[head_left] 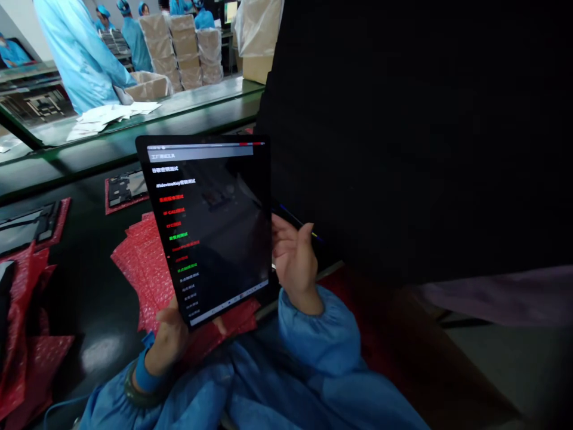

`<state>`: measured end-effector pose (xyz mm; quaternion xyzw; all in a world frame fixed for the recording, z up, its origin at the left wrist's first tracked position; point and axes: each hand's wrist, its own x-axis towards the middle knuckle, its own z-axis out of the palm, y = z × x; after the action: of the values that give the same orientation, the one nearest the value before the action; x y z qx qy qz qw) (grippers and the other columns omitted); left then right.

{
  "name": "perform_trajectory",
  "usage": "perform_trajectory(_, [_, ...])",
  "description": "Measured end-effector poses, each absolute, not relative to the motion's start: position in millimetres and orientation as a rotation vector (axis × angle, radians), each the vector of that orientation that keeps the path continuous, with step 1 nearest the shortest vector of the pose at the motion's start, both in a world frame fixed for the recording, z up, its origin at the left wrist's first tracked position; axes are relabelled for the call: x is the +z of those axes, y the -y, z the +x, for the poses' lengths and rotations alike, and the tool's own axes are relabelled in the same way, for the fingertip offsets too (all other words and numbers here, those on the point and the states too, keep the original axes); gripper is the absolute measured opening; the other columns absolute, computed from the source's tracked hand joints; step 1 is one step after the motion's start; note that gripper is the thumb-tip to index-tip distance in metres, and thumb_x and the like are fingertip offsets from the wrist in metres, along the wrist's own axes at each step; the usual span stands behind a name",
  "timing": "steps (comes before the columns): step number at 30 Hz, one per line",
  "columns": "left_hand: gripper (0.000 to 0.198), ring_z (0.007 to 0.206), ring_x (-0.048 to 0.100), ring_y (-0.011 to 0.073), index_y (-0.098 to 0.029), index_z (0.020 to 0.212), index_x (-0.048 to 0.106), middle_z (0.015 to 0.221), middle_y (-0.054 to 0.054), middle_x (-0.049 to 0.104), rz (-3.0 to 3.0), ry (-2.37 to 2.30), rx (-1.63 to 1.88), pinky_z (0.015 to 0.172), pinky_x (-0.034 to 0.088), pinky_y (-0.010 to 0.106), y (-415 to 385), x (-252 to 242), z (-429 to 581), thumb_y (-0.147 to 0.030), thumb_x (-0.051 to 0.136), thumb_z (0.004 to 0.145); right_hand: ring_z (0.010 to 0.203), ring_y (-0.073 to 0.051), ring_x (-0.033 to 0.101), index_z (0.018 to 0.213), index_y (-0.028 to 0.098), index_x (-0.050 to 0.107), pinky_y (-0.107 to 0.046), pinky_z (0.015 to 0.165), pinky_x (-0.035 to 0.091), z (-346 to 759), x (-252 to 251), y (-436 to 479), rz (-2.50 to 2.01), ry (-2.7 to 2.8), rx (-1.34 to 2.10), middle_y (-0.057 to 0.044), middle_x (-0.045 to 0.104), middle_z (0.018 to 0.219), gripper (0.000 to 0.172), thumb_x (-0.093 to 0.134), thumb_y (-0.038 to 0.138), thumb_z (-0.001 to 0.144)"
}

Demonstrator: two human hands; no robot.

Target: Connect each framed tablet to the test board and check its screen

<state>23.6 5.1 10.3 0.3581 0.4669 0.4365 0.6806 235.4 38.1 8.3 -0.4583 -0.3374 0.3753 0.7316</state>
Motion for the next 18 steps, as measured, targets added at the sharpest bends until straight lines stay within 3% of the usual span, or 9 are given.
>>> perform_trajectory(4, [0.095,0.12,0.061,0.0436,-0.017,0.106,0.077,0.1,0.016,0.078,0.861,-0.858,0.86,0.101,0.053,0.052,-10,13,19,-0.094,0.06,0.054,0.131,-0.029,0.058,0.114,0.023,0.073,-0.047,0.106,0.052,232,17,-37,-0.814,0.595,1.066,-0.008,0.072,0.124,0.074,0.045,0.083,0.082])
perform_trajectory(8, [0.087,0.129,0.057,0.0388,-0.017,0.108,0.078,0.104,0.013,0.078,0.821,-0.735,0.768,0.112,0.045,0.048,-13,12,11,-0.09,0.053,0.068,0.133,-0.029,0.057,0.115,0.025,0.074,-0.048,0.106,0.051,229,26,-32,-0.735,0.615,1.133,-0.007,0.071,0.127,0.074,0.045,0.084,0.081])
perform_trajectory(10, [0.085,0.124,0.062,0.0371,-0.017,0.106,0.079,0.098,0.012,0.079,0.763,-0.719,0.784,0.111,0.046,0.047,-12,9,9,-0.089,0.056,0.067,0.133,-0.029,0.057,0.116,0.025,0.074,-0.048,0.107,0.05,226,28,-32,-0.724,0.632,1.14,-0.007,0.072,0.126,0.075,0.042,0.084,0.083])
perform_trajectory(14, [0.083,0.116,0.067,0.0381,-0.018,0.123,0.071,0.101,0.012,0.079,0.75,-0.768,0.928,0.103,0.051,0.051,-8,8,12,-0.084,0.054,0.075,0.133,-0.028,0.057,0.122,0.022,0.071,-0.048,0.108,0.049,223,26,-35,-0.749,0.694,1.131,-0.008,0.073,0.123,0.083,0.03,0.084,0.087])
perform_trajectory(18, [0.096,0.113,0.066,0.044,-0.016,0.124,0.07,0.108,0.017,0.077,0.866,-0.835,1.004,0.093,0.057,0.053,-9,17,22,-0.09,0.058,0.063,0.137,-0.025,0.053,0.144,0.026,0.052,-0.048,0.111,0.046,231,19,-38,-0.881,0.878,0.863,-0.008,0.06,0.142,0.081,0.018,0.079,0.093])
